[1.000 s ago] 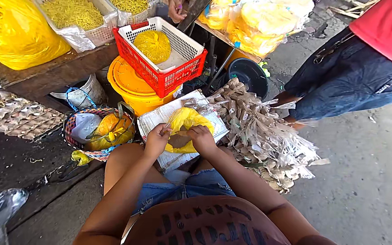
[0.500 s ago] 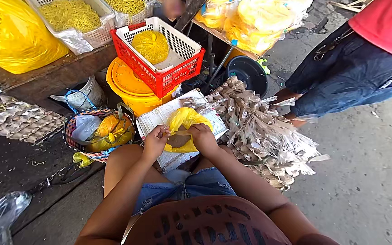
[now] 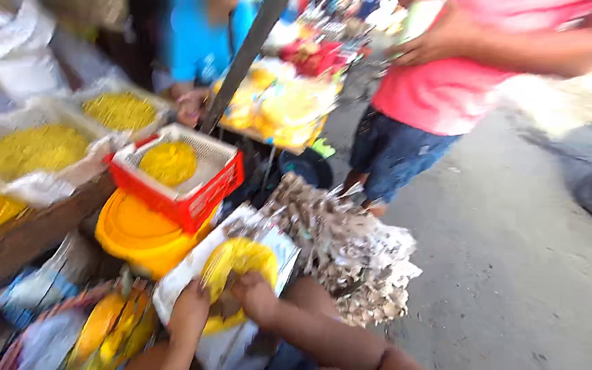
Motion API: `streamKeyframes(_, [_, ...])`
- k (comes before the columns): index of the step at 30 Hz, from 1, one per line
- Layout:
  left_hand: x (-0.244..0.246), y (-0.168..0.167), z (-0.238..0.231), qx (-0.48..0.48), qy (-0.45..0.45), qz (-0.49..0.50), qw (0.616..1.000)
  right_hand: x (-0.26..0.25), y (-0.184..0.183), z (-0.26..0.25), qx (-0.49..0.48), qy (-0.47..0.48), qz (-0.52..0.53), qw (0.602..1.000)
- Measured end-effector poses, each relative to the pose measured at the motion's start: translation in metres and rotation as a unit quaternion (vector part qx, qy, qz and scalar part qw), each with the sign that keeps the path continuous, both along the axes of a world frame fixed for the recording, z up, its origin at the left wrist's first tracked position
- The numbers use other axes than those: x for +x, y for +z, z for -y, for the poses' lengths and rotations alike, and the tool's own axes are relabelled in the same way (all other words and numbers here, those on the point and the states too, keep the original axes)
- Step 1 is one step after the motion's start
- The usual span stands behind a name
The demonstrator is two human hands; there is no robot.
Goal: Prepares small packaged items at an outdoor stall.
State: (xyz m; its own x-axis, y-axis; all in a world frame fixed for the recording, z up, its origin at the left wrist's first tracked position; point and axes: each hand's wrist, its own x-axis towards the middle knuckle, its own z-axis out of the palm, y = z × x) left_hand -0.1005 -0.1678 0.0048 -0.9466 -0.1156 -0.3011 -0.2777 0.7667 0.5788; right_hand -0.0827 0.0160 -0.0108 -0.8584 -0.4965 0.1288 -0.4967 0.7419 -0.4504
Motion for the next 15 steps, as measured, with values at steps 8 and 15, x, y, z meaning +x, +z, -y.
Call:
streamKeyframes(8, [0.002, -0.015, -0.012, 0.017, -0.106, -0.204, 0.973, -0.012, -0.021, -0.004, -0.018, 0.005, -0.016, 1.0])
streamKeyframes(15, [0.015, -0.024, -0.022, 0.07, -0.09, -0.291, 0.95, -0.014, -0.018, -0.005, -0.027, 0.04, -0.052, 0.997])
